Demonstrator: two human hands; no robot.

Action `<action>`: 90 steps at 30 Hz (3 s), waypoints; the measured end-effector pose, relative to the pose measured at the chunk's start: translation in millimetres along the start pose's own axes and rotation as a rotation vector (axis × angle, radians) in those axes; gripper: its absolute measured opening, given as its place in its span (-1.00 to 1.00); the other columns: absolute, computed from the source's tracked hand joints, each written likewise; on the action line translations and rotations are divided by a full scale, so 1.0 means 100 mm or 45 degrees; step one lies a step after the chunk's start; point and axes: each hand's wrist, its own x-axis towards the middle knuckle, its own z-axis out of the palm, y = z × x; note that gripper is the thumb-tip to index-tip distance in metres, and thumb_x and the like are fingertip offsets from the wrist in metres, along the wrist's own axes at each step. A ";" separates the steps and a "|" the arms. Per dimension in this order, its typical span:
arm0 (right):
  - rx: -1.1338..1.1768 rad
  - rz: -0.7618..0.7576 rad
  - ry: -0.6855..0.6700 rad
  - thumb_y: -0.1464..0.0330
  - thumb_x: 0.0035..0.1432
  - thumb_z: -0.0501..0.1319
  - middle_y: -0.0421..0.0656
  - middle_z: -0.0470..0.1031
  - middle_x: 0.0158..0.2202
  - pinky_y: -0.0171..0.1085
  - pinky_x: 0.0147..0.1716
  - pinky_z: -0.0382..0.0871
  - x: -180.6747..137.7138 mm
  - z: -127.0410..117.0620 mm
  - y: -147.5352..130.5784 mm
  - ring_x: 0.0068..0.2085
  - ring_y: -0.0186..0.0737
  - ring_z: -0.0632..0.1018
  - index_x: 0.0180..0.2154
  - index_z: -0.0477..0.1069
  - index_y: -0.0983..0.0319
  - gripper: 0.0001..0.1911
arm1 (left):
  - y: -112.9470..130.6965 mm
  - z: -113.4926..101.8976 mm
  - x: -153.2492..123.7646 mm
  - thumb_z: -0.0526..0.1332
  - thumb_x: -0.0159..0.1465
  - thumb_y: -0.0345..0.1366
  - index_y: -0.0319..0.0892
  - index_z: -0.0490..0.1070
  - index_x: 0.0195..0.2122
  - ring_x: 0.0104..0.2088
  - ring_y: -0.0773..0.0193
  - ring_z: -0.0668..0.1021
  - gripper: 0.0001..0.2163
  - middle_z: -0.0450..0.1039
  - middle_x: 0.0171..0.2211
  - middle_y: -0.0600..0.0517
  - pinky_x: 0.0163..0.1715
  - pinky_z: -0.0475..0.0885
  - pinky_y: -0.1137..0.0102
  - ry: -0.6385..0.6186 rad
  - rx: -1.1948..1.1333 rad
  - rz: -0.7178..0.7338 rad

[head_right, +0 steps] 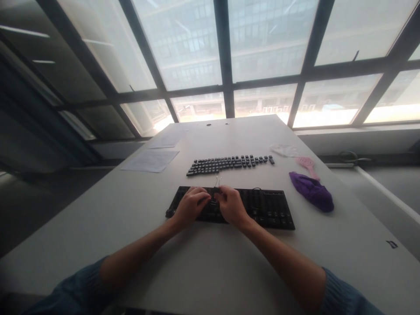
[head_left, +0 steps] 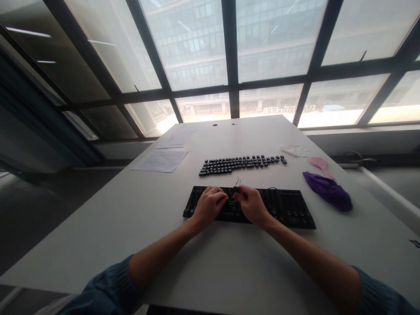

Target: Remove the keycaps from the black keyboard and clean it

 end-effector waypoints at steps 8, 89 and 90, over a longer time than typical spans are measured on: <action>-0.145 -0.113 -0.159 0.44 0.15 0.15 -0.22 0.37 -0.52 -0.31 -0.43 0.19 -0.09 -0.04 0.03 -0.44 -0.26 0.37 -0.51 0.33 0.21 -0.82 | -0.02 0.04 -0.02 0.19 0.34 -0.29 -0.12 0.54 -0.28 -0.16 0.16 0.44 -0.86 0.51 -0.24 0.00 -0.07 0.39 0.23 -0.018 -0.033 -0.008; -0.111 0.060 0.085 0.32 0.18 0.19 -0.19 0.47 -0.55 -0.32 -0.49 0.23 -0.08 -0.04 0.09 -0.49 -0.24 0.44 -0.48 0.38 0.24 -0.80 | 0.17 0.04 -0.04 0.07 0.36 -0.46 -0.17 0.38 -0.12 -0.09 0.21 0.47 -0.84 0.36 -0.11 -0.08 -0.05 0.45 0.29 -0.118 -0.462 0.225; -0.099 0.053 0.067 0.33 0.17 0.19 -0.19 0.47 -0.54 -0.32 -0.49 0.23 -0.08 -0.04 0.09 -0.49 -0.24 0.44 -0.47 0.39 0.24 -0.81 | 0.18 0.03 -0.04 0.07 0.35 -0.46 -0.17 0.38 -0.13 -0.11 0.22 0.48 -0.85 0.37 -0.13 -0.07 -0.06 0.45 0.30 -0.118 -0.486 0.200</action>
